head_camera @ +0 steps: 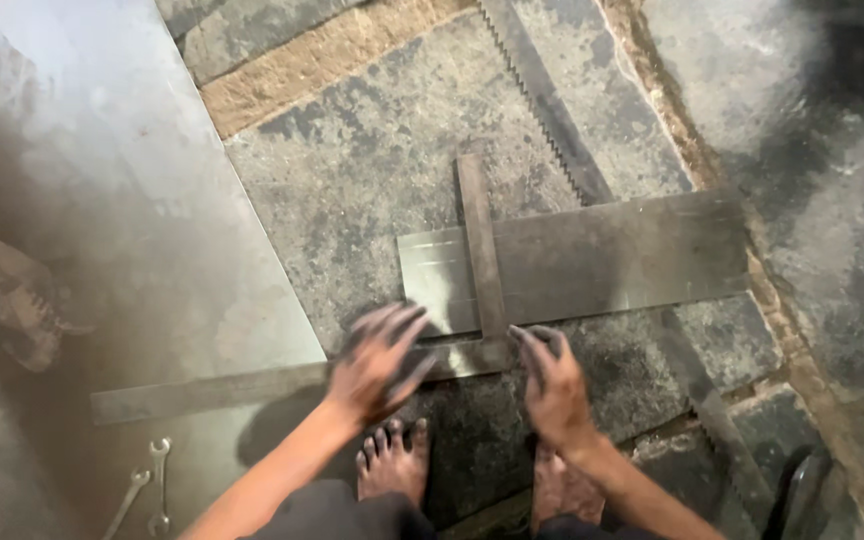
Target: The person marks lines on a metal sheet using a square and a marking tool, repeatedly aligning the square at various points on the sheet and drawing marks along its edges.
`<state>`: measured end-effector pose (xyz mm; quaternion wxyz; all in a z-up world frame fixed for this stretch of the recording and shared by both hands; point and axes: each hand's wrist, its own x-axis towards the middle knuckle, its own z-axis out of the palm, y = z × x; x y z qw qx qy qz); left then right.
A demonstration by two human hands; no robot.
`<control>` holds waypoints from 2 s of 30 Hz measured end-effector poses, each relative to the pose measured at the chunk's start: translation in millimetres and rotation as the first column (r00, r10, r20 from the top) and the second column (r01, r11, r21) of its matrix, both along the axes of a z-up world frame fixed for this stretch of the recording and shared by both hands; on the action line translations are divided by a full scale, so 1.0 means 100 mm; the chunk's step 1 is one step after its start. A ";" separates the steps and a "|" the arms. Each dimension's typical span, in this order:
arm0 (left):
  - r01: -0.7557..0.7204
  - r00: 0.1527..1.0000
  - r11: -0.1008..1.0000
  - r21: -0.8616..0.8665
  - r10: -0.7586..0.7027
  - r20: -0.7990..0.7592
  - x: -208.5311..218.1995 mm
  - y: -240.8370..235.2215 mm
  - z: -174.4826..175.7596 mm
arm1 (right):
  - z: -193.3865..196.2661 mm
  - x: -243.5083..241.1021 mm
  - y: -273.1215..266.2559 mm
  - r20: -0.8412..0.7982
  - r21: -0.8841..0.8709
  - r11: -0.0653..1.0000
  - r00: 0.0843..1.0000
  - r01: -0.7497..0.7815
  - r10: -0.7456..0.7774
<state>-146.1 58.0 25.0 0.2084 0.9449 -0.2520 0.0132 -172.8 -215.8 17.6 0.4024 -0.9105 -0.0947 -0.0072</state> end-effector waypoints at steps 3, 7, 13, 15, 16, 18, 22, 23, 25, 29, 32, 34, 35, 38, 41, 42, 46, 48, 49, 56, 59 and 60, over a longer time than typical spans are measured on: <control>0.021 0.957 0.992 0.121 0.015 -0.291 0.57 -0.70 0.21 | 0.01 0.39 -0.08 -0.167 -0.099 0.992 0.982 0.073 -0.089; 0.043 0.805 0.929 0.367 0.185 -0.564 0.85 -1.09 0.35 | -0.14 0.45 0.10 -0.248 -0.290 0.952 0.969 -0.094 0.020; 0.017 0.873 0.939 0.343 0.153 -0.463 0.94 -1.00 0.23 | -0.35 1.07 0.22 -0.109 -0.450 0.880 0.988 -0.149 0.111; 0.010 0.764 0.957 0.289 0.180 -0.620 0.93 -1.02 0.20 | -0.45 1.44 0.17 -0.076 -0.433 0.890 0.989 -0.145 0.124; 0.006 0.794 0.953 0.303 0.179 -0.580 0.92 -1.02 0.21 | -0.49 1.50 0.15 -0.082 -0.394 0.910 0.991 -0.129 0.104; -0.004 0.860 0.944 0.331 0.172 -0.481 0.96 -1.01 0.26 | -0.47 1.19 0.08 -0.028 -0.358 0.925 0.992 -0.126 0.124; 0.039 0.797 0.936 0.351 0.183 -0.576 0.98 -1.05 0.48 | -0.06 0.03 -0.04 -0.404 -0.397 0.878 0.910 -0.267 0.094; 0.034 0.802 0.937 0.349 0.183 -0.569 0.98 -1.04 0.47 | -0.03 -0.02 -0.10 -0.425 -0.358 0.897 0.900 -0.261 0.093; 0.026 0.824 0.946 0.323 0.163 -0.543 0.91 -1.04 0.41 | 0.04 -0.01 -0.17 -0.426 -0.273 0.946 0.904 -0.175 0.044; -0.066 0.992 0.995 -0.078 0.057 -0.115 0.46 -0.62 0.14 | 0.09 0.05 0.02 -0.106 -0.046 0.986 0.982 -0.163 0.157; -0.163 0.987 0.985 0.048 0.163 -0.001 -0.16 0.03 -0.05 | -0.04 0.15 0.13 0.069 -0.164 0.929 0.935 -0.333 0.347; -0.222 0.975 0.965 0.140 0.220 0.025 -0.49 0.46 -0.12 | -0.13 0.12 0.15 0.068 -0.262 0.886 0.909 -0.382 0.412; -0.249 0.968 0.952 0.179 0.247 0.032 -0.62 0.59 -0.14 | -0.17 0.13 0.15 0.077 -0.289 0.878 0.905 -0.381 0.418; -0.241 0.970 0.948 0.209 0.227 0.089 -0.75 0.72 -0.21 | -0.22 0.16 0.10 0.117 -0.305 0.874 0.896 -0.378 0.428; -0.244 0.966 0.956 0.165 0.224 0.129 -0.76 0.61 -0.32 | -0.31 0.18 -0.07 0.147 -0.309 0.880 0.896 -0.361 0.419; -0.244 0.966 0.956 0.166 0.224 0.129 -0.76 0.59 -0.34 | -0.34 0.20 -0.12 0.156 -0.319 0.880 0.896 -0.352 0.415; -0.233 0.968 0.956 0.177 0.209 0.142 -0.70 0.55 -0.35 | -0.40 0.17 -0.13 0.168 -0.309 0.881 0.892 -0.357 0.420; -0.226 0.969 0.955 0.193 0.200 0.144 -0.69 0.55 -0.34 | -0.42 0.18 -0.15 0.176 -0.304 0.883 0.890 -0.358 0.421; -0.226 0.969 0.953 0.203 0.200 0.143 -0.69 0.54 -0.33 | -0.44 0.20 -0.13 0.175 -0.302 0.883 0.889 -0.359 0.422; -0.223 0.971 0.956 0.190 0.201 0.127 -0.69 0.54 -0.37 | -0.46 0.18 -0.14 0.145 -0.304 0.875 0.889 -0.378 0.434; -0.245 0.966 0.963 0.114 0.233 0.109 -0.69 0.54 -0.34 | -0.42 0.21 -0.12 0.156 -0.302 0.879 0.891 -0.368 0.427; -0.245 0.967 0.962 0.118 0.233 0.106 -0.70 0.54 -0.34 | -0.41 0.20 -0.12 0.154 -0.298 0.882 0.893 -0.366 0.423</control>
